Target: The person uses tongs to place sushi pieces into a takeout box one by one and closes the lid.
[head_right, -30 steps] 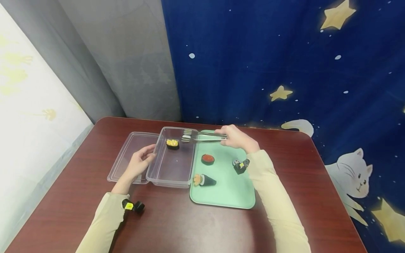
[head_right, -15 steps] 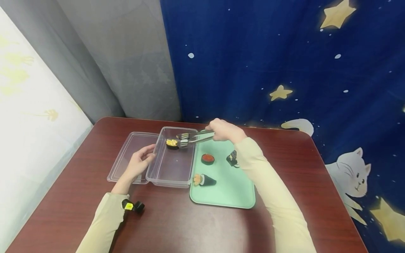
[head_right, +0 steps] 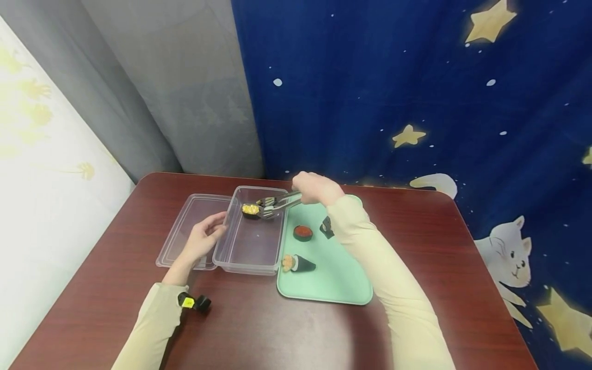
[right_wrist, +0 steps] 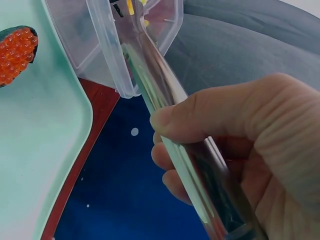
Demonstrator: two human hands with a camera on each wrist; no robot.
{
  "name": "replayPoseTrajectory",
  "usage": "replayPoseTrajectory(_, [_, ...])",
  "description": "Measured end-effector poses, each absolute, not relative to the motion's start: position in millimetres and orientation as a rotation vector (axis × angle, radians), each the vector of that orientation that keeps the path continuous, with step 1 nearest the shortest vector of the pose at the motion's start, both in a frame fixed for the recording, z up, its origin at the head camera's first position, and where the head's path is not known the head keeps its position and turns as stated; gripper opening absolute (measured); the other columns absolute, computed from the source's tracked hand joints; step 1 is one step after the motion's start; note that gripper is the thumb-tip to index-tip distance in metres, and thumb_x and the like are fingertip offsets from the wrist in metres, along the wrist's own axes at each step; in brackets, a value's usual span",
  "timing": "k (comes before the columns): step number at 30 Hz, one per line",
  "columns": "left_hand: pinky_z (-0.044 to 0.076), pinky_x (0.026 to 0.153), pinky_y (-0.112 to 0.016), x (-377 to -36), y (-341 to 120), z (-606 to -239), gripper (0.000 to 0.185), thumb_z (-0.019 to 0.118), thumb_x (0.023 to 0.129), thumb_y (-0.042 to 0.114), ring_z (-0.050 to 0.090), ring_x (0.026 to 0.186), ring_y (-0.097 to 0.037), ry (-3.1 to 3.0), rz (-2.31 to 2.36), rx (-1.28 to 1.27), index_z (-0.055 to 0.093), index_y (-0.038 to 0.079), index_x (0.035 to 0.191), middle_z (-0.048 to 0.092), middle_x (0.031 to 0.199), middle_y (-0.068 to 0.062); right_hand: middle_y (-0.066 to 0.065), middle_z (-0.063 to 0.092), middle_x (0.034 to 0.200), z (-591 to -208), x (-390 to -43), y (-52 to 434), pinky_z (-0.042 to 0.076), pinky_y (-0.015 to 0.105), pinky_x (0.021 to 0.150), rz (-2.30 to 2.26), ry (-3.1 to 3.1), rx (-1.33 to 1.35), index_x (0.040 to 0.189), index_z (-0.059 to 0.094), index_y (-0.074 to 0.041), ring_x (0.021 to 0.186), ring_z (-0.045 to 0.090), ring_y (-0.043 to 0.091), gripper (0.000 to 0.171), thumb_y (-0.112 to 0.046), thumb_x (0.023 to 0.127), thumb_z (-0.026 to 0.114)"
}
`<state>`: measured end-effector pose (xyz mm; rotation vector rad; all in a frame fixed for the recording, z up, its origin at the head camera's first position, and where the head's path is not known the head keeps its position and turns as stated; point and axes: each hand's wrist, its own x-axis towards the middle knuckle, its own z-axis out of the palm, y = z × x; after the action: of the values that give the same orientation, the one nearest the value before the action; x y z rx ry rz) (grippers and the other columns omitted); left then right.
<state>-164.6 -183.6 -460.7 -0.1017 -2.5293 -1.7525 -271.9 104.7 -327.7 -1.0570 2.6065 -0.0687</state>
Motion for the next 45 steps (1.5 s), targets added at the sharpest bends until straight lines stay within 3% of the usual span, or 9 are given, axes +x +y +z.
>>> replayPoseTrajectory(10, [0.049,0.092,-0.045,-163.5,-183.0,-459.7,0.044,0.056,0.089,-0.001,0.057,0.11,-0.037,-2.521,-1.778,-0.085,0.048,-0.004,0.132,0.054,0.127,-0.025,0.013,0.066,0.11,-325.4,-269.8,91.1,0.041,0.025,0.061,-0.036,2.596,-1.037,0.11,0.067,-0.001,0.075,0.053,0.016,0.037,0.013,0.078,0.054])
replayPoseTrajectory(15, [0.049,0.091,-0.044,-164.4,-182.8,-460.0,0.043,0.056,0.09,-0.001,0.058,0.109,-0.037,-2.519,-1.784,-0.078,0.048,-0.004,0.132,0.055,0.126,-0.026,0.006,0.065,0.092,-327.5,-269.9,83.3,0.032,0.025,0.054,-0.005,2.603,-0.998,0.098,0.069,-0.004,0.063,0.039,0.014,0.03,0.012,0.08,0.053])
replayPoseTrajectory(22, [0.049,0.092,-0.043,-164.5,-183.0,-459.2,0.044,0.056,0.089,-0.001,0.056,0.111,-0.039,-2.515,-1.789,-0.068,0.047,-0.005,0.132,0.052,0.128,-0.027,0.001,0.057,0.076,-326.6,-269.4,78.8,0.03,0.024,0.051,0.036,2.613,-0.967,0.088,0.068,-0.006,0.059,0.035,0.013,0.024,0.012,0.081,0.053])
replayPoseTrajectory(25, [0.049,0.092,-0.043,-164.5,-183.1,-459.5,0.044,0.056,0.09,-0.001,0.057,0.111,-0.038,-2.514,-1.792,-0.066,0.047,-0.005,0.132,0.052,0.128,-0.027,0.002,0.058,0.079,-325.4,-268.2,79.0,0.03,0.025,0.052,0.038,2.607,-0.945,0.091,0.069,-0.006,0.059,0.035,0.013,0.025,0.011,0.081,0.053])
replayPoseTrajectory(30, [0.048,0.093,-0.043,-164.0,-183.0,-460.5,0.043,0.056,0.09,0.0,0.057,0.111,-0.037,-2.524,-1.796,-0.064,0.047,-0.004,0.133,0.052,0.128,-0.026,0.008,0.065,0.099,-324.7,-266.5,83.1,0.036,0.026,0.056,0.009,2.599,-0.946,0.104,0.068,-0.004,0.066,0.044,0.015,0.031,0.01,0.081,0.053])
replayPoseTrajectory(33, [0.047,0.094,-0.044,-161.3,-181.7,-456.6,0.043,0.054,0.092,0.001,0.056,0.112,-0.037,-2.547,-1.79,-0.06,0.046,-0.005,0.134,0.051,0.13,-0.026,0.012,0.064,0.116,-325.0,-265.2,90.4,0.043,0.026,0.065,-0.031,2.597,-0.969,0.114,0.066,-0.001,0.087,0.06,0.019,0.037,0.011,0.08,0.053])
replayPoseTrajectory(36, [0.046,0.094,-0.047,-155.3,-177.9,-443.8,0.043,0.053,0.092,0.0,0.054,0.113,-0.039,-2.56,-1.785,-0.065,0.044,-0.008,0.133,0.049,0.13,-0.028,0.016,0.058,0.126,-326.0,-264.3,100.6,0.045,0.027,0.069,-0.095,2.599,-0.972,0.121,0.061,0.001,0.104,0.061,0.024,0.044,0.012,0.079,0.054])
replayPoseTrajectory(41, [0.046,0.094,-0.05,-145.0,-172.0,-423.6,0.042,0.052,0.091,-0.003,0.053,0.113,-0.043,-2.565,-1.763,-0.072,0.043,-0.013,0.132,0.048,0.129,-0.031,0.018,0.061,0.121,-333.1,-263.4,122.9,0.043,0.027,0.064,-0.233,2.636,-1.02,0.122,0.061,0.002,0.079,0.055,0.018,0.047,0.007,0.075,0.06])
replayPoseTrajectory(45, [0.046,0.094,-0.049,-142.9,-171.0,-421.4,0.042,0.052,0.091,-0.003,0.053,0.113,-0.043,-2.571,-1.758,-0.067,0.043,-0.012,0.132,0.049,0.129,-0.032,0.021,0.061,0.115,-340.2,-258.4,144.1,0.05,0.036,0.074,-0.374,2.668,-1.094,0.125,0.057,0.005,0.086,0.056,0.024,0.048,0.0,0.078,0.064])
